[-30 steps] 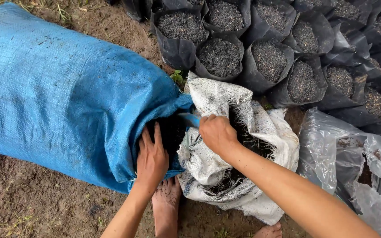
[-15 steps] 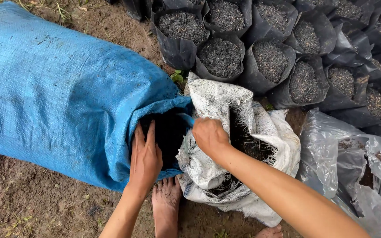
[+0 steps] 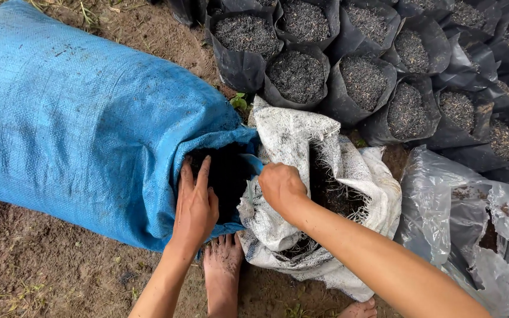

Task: A person uses a hand trowel to mix soil and compost inside a sack, preparing it for nursery bags.

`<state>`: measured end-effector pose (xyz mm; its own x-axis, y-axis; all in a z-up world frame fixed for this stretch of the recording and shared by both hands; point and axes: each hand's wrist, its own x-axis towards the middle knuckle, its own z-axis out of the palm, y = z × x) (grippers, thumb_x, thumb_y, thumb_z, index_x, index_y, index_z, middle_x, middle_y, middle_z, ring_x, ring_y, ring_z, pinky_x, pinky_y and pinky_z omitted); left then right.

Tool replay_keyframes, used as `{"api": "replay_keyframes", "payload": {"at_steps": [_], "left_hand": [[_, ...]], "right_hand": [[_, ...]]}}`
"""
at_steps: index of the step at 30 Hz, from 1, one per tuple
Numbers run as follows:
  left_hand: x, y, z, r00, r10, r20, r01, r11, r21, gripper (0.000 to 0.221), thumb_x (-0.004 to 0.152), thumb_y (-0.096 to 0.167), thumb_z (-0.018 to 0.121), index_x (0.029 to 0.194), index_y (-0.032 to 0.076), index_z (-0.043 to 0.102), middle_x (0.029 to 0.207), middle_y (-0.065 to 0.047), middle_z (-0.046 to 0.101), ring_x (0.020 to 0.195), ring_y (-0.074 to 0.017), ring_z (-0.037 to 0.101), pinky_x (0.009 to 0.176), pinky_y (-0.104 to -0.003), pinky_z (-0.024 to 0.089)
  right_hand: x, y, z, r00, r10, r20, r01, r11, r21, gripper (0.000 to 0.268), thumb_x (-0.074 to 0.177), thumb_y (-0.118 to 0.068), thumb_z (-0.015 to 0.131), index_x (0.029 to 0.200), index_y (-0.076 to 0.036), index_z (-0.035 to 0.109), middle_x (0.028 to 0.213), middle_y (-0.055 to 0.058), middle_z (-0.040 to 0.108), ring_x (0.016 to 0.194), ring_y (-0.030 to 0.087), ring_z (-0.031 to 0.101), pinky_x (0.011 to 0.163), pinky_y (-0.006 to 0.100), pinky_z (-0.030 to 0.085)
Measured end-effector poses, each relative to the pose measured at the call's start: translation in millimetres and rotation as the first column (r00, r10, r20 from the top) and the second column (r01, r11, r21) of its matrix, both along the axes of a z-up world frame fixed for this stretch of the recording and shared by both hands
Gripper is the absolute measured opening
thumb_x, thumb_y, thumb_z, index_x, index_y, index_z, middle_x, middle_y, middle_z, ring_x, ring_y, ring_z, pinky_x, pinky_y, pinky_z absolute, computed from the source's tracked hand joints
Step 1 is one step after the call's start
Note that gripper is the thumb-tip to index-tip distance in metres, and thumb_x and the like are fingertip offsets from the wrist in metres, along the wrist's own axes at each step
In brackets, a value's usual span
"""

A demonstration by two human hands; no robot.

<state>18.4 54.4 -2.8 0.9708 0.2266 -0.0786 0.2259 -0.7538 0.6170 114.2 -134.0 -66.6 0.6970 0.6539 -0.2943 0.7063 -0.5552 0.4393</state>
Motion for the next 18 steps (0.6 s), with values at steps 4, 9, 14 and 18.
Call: {"api": "replay_keyframes", "payload": {"at_steps": [4, 9, 14, 18], "left_hand": [[4, -1, 2, 1.0, 0.009, 0.014, -0.008, 0.998, -0.068, 0.074, 0.094, 0.004, 0.05, 0.163, 0.02, 0.03, 0.15, -0.043, 0.034, 0.144, -0.0586, 0.028, 0.109, -0.065, 0.036], [10, -1, 6, 0.999, 0.034, 0.04, -0.03, 0.995, -0.098, 0.073, 0.093, 0.003, 0.05, 0.162, 0.019, 0.032, 0.151, -0.045, 0.03, 0.144, -0.06, 0.026, 0.112, -0.065, 0.031], [3, 3, 5, 1.0, 0.023, 0.016, -0.021, 0.995, -0.099, 0.074, 0.094, 0.003, 0.049, 0.163, 0.021, 0.031, 0.152, -0.044, 0.03, 0.144, -0.0583, 0.026, 0.114, -0.064, 0.03], [4, 9, 10, 0.999, 0.029, 0.045, -0.021, 0.985, -0.169, 0.07, 0.091, -0.004, 0.046, 0.158, 0.016, 0.04, 0.151, -0.044, 0.033, 0.145, -0.0586, 0.025, 0.112, -0.065, 0.031]], "right_hand": [[2, -25, -15, 0.995, 0.076, -0.058, -0.067, 0.988, 0.139, 0.02, 0.081, -0.012, 0.061, 0.062, -0.016, 0.066, 0.047, -0.003, 0.051, 0.045, 0.01, 0.055, 0.035, 0.029, 0.041], [2, -16, -10, 0.967, -0.025, -0.254, 0.086, 0.97, 0.229, 0.024, 0.084, -0.008, 0.056, 0.065, -0.015, 0.067, 0.052, 0.001, 0.061, 0.054, 0.018, 0.067, 0.04, 0.037, 0.052], [9, -5, -15, 0.934, -0.067, -0.35, 0.158, 0.958, 0.238, 0.023, 0.085, -0.006, 0.057, 0.068, -0.011, 0.071, 0.056, 0.006, 0.064, 0.056, 0.022, 0.069, 0.041, 0.044, 0.054], [5, 2, 2, 0.806, -0.152, -0.572, 0.313, 0.93, 0.193, 0.021, 0.085, -0.005, 0.058, 0.072, 0.0, 0.074, 0.062, 0.019, 0.068, 0.06, 0.034, 0.071, 0.046, 0.05, 0.056]]}}
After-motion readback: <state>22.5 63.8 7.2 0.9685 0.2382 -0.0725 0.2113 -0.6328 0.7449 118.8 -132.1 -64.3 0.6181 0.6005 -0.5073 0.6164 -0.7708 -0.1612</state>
